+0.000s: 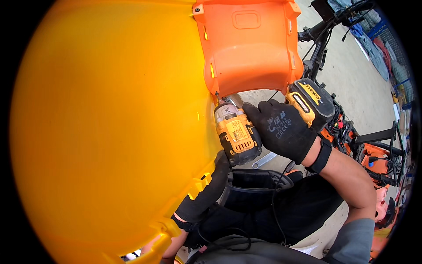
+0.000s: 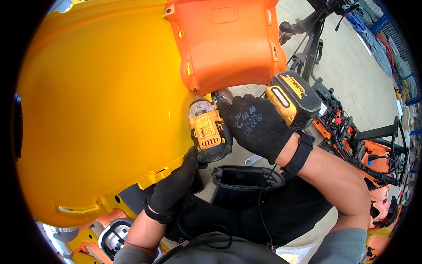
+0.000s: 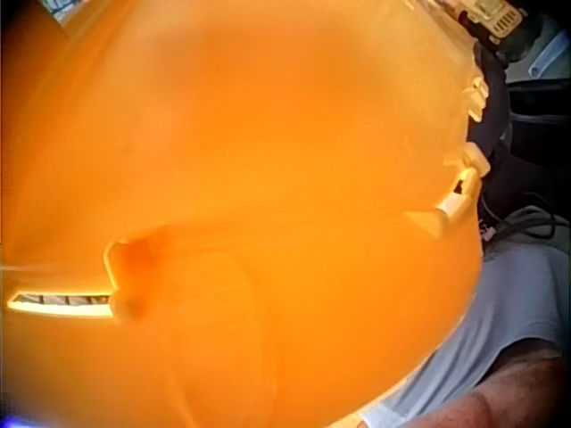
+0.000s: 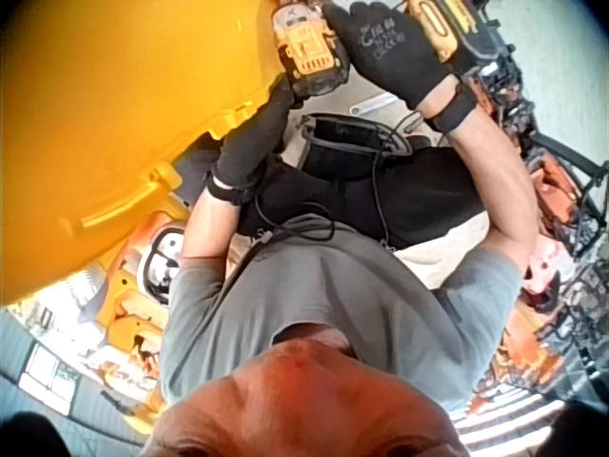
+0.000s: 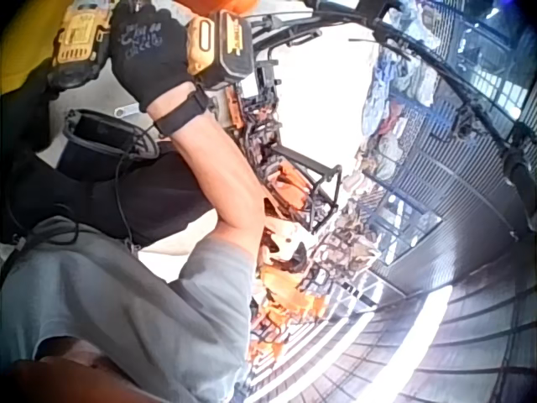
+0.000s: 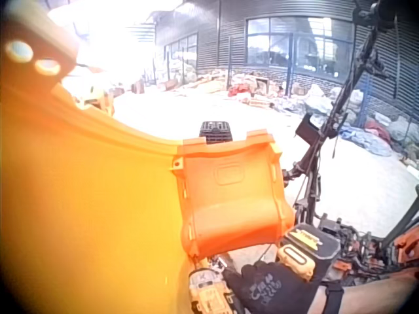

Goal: The person attaches orange plastic fairing pieces to a yellow panel using a power drill, then picks up individual small yellow plastic clips from a container and fits them onto the edges of the panel before wrapping a yellow fairing piece in bubble wrap.

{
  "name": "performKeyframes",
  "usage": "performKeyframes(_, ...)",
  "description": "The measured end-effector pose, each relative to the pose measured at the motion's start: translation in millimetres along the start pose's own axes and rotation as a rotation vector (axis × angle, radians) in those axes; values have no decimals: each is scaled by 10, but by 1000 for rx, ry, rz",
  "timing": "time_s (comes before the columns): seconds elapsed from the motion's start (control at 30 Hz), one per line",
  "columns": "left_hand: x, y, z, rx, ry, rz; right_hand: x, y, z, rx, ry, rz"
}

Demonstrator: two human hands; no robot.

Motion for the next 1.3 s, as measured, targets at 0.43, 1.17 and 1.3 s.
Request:
performKeyframes(0.43,-371,6,-41,-126,44,71,-6,52,14,19,19,-17)
performKeyframes(1.17,-33,75,-105,-32,-128,236,-31,46,13,-12,32,-56)
performKeyframes(1.3,77,88,-138,-9,-154,291,-62,41,0,0,57,-84)
Point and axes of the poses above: each hand's wrist, its own z-axis away from the middle knuckle, its own y-axis out of the palm, x = y × z, the point moved 8 cm from there along -z, towards the middle knuckle, and after that the axes turned 3 degrees about -y, right-handed, at the moved point
